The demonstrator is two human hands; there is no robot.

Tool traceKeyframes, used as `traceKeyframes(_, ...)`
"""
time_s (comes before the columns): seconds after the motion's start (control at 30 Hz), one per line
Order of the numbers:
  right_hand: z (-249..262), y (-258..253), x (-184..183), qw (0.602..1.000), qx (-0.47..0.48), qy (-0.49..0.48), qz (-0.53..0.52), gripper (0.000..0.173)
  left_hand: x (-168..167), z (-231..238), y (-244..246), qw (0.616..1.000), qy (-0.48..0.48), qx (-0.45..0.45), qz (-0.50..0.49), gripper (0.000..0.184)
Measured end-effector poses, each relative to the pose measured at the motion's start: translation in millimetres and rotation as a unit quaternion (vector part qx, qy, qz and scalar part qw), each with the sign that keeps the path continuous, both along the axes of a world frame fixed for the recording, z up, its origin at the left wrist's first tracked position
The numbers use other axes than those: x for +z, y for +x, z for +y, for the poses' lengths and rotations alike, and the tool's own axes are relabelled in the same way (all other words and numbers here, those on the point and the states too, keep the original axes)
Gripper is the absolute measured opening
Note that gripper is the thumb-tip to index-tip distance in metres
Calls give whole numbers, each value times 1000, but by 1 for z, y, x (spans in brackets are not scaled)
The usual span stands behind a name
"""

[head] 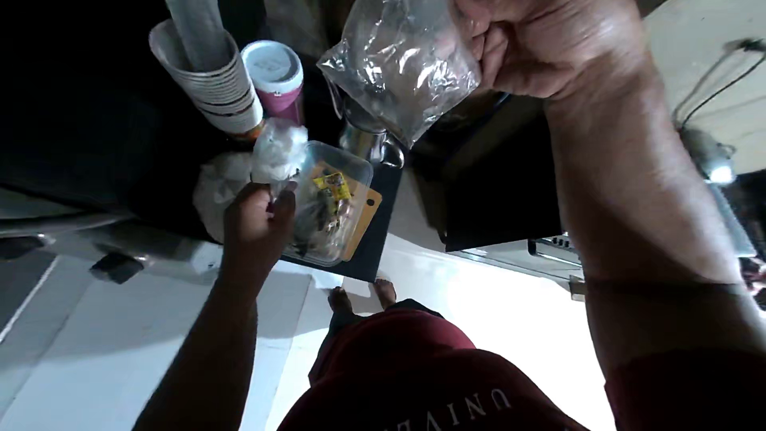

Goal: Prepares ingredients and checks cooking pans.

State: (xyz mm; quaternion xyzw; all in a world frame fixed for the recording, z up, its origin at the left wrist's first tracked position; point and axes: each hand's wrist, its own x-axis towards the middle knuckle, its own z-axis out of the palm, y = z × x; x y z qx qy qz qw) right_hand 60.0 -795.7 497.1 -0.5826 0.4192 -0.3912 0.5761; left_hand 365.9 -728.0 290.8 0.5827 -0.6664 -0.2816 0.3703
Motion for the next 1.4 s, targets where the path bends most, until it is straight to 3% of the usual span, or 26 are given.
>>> traceKeyframes(0.13,0,-12,2,1000,-12,6,-22,25,-7,-17,-8,997,54,-3,-48,33)
traceKeyframes(0.23,3,-13,-1,998,-41,21,-33,23,-8,-21,-6,994,74,1,-85,58)
traceKeyframes(0.3,4,-12,-4,998,-50,33,-36,19,-5,-20,-4,991,44,20,-127,75)
traceKeyframes(0.37,2,-10,-9,998,-36,36,-35,15,7,-17,-5,992,-13,35,-123,82)
traceKeyframes(0.43,3,-1,-15,998,-20,45,-33,12,24,-11,-6,998,-64,4,-21,79)
traceKeyframes(0.5,7,14,-22,998,-5,49,-31,10,40,-5,-14,983,-67,-80,149,72)
traceKeyframes(0.6,10,38,-39,999,16,39,-24,14,50,3,-37,906,28,-179,383,57)
traceKeyframes(0.67,12,49,-48,1000,10,23,-4,12,47,4,-48,871,68,-179,453,29)
traceKeyframes(0.7,15,52,-51,1000,-2,7,3,10,44,3,-52,866,75,-166,466,16)
traceKeyframes(0.77,21,52,-57,999,-37,-34,10,6,38,0,-54,873,76,-146,459,8)
traceKeyframes(0.87,31,37,-68,991,-103,-87,29,4,33,-3,-63,882,101,-128,442,10)
traceKeyframes(1.03,61,-4,-82,975,-195,-99,30,2,18,1,-93,868,152,-186,435,14)
traceKeyframes(1.2,112,-60,-104,976,-184,-76,-83,37,14,16,-140,849,153,-224,453,11)
traceKeyframes(1.27,142,-77,-125,978,-174,-92,-69,41,11,29,-156,842,171,-247,448,11)
traceKeyframes(1.33,170,-89,-146,973,-197,-110,-54,36,11,45,-174,837,203,-266,433,14)
traceKeyframes(1.4,194,-95,-163,960,-251,-118,-46,20,8,62,-191,830,242,-287,412,17)
